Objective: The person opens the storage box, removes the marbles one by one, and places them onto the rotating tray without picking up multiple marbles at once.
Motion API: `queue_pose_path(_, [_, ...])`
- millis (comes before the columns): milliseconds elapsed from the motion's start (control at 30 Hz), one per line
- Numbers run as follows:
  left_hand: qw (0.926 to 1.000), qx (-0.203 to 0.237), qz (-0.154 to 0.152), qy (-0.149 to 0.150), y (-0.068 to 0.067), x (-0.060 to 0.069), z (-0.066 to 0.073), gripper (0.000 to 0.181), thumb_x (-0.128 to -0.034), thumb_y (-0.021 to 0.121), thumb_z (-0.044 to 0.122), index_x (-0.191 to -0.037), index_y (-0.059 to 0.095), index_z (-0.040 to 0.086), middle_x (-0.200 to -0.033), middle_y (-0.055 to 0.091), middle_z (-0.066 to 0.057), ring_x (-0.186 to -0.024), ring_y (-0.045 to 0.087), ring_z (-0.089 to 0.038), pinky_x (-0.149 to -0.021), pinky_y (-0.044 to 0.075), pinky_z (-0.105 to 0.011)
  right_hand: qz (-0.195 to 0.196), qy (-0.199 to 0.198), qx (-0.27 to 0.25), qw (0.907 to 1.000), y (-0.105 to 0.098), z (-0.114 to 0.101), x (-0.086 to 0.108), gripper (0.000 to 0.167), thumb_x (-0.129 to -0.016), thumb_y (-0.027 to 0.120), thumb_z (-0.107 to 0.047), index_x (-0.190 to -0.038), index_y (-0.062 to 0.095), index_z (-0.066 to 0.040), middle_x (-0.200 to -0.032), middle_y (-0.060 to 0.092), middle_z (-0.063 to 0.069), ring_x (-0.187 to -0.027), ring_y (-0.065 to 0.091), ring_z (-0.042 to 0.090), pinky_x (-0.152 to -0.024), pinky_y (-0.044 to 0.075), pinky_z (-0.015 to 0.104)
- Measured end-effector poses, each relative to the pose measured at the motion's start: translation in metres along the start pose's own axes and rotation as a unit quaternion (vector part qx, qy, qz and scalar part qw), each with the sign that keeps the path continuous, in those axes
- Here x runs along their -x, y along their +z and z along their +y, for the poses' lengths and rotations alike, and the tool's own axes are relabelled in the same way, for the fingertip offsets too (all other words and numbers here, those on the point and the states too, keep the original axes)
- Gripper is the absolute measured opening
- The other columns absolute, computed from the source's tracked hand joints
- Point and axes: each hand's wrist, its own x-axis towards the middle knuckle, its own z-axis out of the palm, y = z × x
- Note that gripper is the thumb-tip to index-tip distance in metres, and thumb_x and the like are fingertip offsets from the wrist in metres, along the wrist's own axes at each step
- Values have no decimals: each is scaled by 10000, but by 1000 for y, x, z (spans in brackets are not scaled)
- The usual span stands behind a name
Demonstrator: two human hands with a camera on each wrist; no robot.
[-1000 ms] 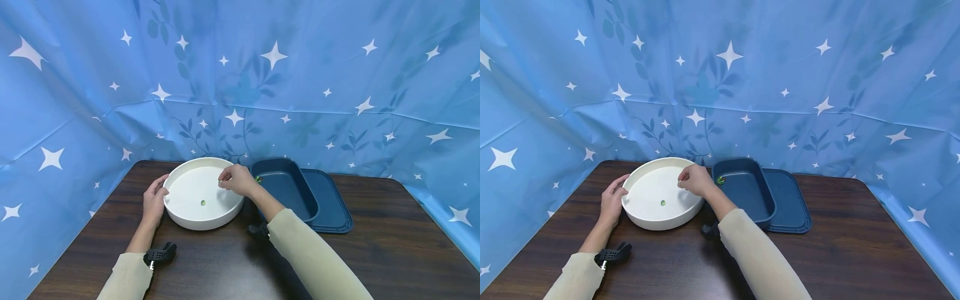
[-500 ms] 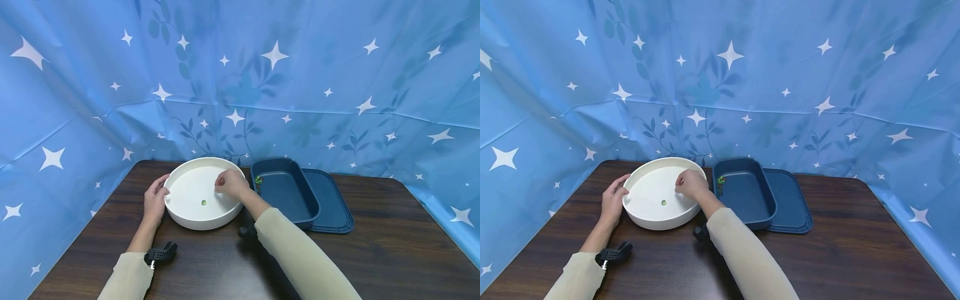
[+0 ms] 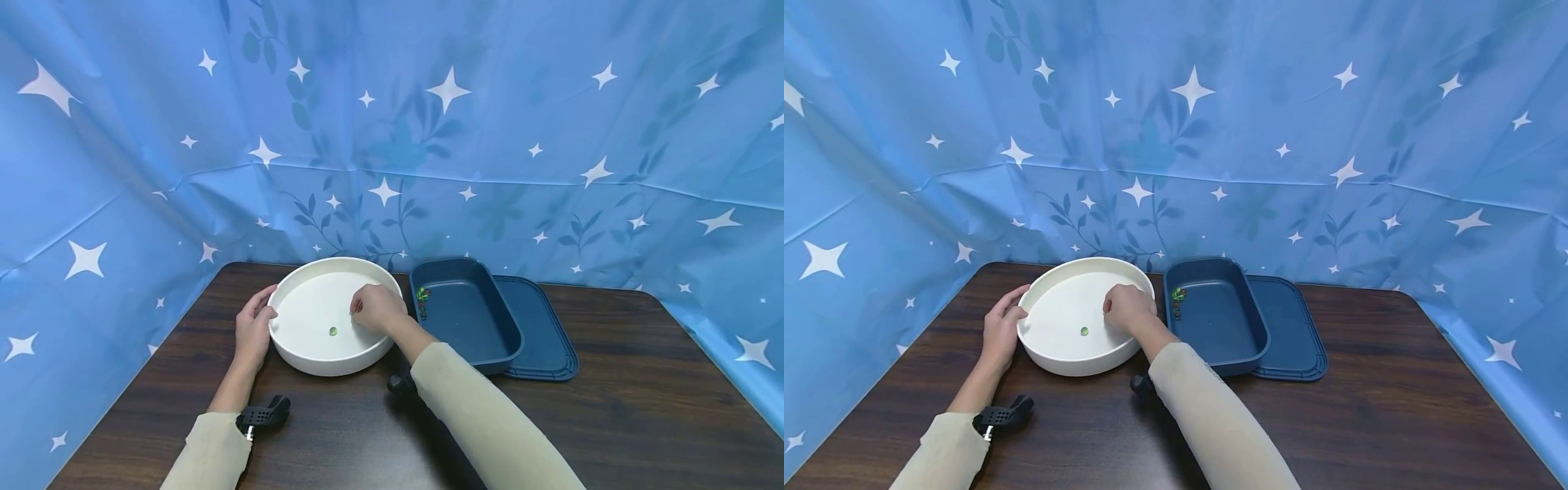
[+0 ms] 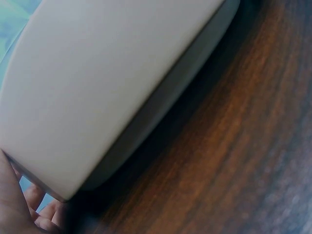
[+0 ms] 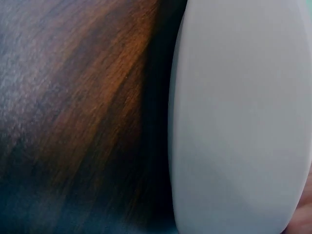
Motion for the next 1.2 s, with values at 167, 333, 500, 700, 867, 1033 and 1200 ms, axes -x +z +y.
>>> queue_pose_path(167, [10000, -14, -21, 3, 0, 0, 0, 575, -903, 420, 24, -1466, 523, 77, -1571, 474, -86, -1487, 401, -241, -1202, 336, -456, 10, -11, 58, 10000, 2, 1, -1, 53, -854, 751, -217, -871, 751, -267, -864, 716, -104, -801, 605, 86, -700, 475, 283])
queue_pose_path(333, [10000, -34, -49, 16, 0, 1, 1, 573, -906, 420, 29, -1468, 521, 82, -1575, 468, -85, -1496, 387, -245, -1211, 324, -458, -43, -35, -73, 10000, 1, 2, 0, 75, -866, 741, -203, -929, 761, -237, -877, 721, -78, -820, 620, 93, -714, 489, 286])
queue_pose_path(500, [10000, -46, -49, 17, 1, 2, 1, 574, -904, 419, 24, -1465, 525, 84, -1572, 473, -82, -1489, 398, -241, -1199, 337, -455, -83, -264, -549, 9981, -7, 3, 2, 125, -869, 761, -166, -993, 768, -145, -951, 744, 5, -883, 642, 138, -784, 527, 298])
queue_pose_path(700, [10000, -70, -5, 56, 0, 1, 2, 577, -899, 417, 16, -1460, 533, 88, -1565, 484, -72, -1483, 410, -225, -1190, 345, -445, 25, -768, -702, 9946, -31, 8, 9, 190, -878, 753, -140, -1052, 765, -65, -993, 764, 61, -953, 676, 190, -838, 549, 317])
queue_pose_path(867, [10000, -60, -48, 32, 0, 1, 2, 582, -902, 416, 17, -1468, 524, 91, -1572, 476, -69, -1489, 401, -225, -1199, 336, -446, 205, -773, -892, 9928, -54, 19, 17, 216, -897, 737, -153, -1088, 758, -56, -1015, 763, 72, -976, 678, 215, -824, 558, 334])
queue_pose_path(1033, [10000, -54, -25, 21, 0, 0, 2, 582, -901, 415, 21, -1467, 527, 95, -1573, 476, -64, -1488, 402, -222, -1200, 337, -448, 372, -564, -1134, 9913, -72, 38, 25, 212, -904, 725, -162, -1088, 756, -60, -999, 746, 78, -878, 650, 198, -710, 558, 298])
queue_pose_path(1200, [9999, -101, -9, -13, -1, 0, 2, 589, -898, 414, 24, -1472, 522, 96, -1577, 472, -61, -1494, 394, -220, -1209, 330, -445, 437, -344, -1204, 9912, -79, 60, 29, 207, -913, 722, -186, -1084, 757, -76, -1017, 743, 79, -851, 647, 206, -687, 552, 304])
